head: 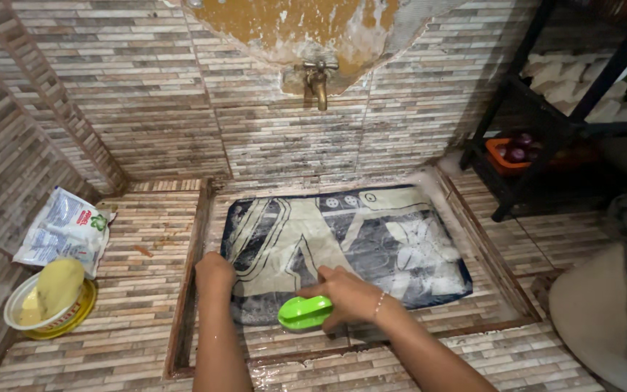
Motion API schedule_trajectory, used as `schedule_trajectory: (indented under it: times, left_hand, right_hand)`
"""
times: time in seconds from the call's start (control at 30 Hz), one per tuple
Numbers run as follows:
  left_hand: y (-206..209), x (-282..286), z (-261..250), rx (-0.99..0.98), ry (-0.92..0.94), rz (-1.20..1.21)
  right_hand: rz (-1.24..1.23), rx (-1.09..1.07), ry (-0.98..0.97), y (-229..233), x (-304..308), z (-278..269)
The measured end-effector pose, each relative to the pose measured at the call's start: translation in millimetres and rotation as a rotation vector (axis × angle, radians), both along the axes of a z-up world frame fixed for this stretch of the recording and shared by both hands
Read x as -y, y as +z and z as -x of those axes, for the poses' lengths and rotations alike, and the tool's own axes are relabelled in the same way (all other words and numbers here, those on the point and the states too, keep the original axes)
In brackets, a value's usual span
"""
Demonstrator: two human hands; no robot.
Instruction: The person turns on a wall-mounted tap to wet a patterned mat placed on a tiled floor. They pour a powdered substance from a packet onto the mat and scrub it with a green brush. The person continues to scrub the mat thoroughly with the brush and water.
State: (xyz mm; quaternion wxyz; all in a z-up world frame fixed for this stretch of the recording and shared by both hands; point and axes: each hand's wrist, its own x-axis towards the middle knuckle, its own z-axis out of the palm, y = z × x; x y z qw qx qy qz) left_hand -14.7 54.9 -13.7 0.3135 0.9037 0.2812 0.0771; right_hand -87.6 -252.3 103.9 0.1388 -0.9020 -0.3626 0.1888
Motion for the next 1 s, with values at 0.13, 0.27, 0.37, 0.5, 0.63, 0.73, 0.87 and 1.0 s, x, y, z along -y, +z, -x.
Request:
schedule_trajectory:
  times: [0.13,0.27,0.37,0.5,0.63,0.73,0.87,1.0]
  left_hand:
    - [4,0,0,-0.046,0.017,0.009]
    - [5,0,-1,-0.073,0.022,0.030]
    - [7,1,1,-0.068,0.019,0.022]
    - [11,3,4,-0.041,-0.003,0.033]
    - [9,4,7,0.031,-0.030,0.004]
    - [11,9,8,0.145,-0.051,-0.077]
    - [37,22,15,0.179,-0.067,-0.112]
    - [56,40,16,0.274,-0.115,-0.268]
  right_hand:
    - [0.029,-0.017,-0.175,-6,33,-9]
    - [0.011,-0.022,-0.659,-38,125,-48]
    - [-0.001,0.162,-0.896,-56,205,-78]
    - [0.002,0.465,-0.806,-57,222,-82]
    - [-0.246,0.987,-0.396,-40,160,-64]
    - [-0.555,0.574,-0.656,-44,126,-75]
    - [-1.408,-0.190,-0.495,-64,110,-101]
    - [-1.666,-0.614,-0.667,-58,118,-88]
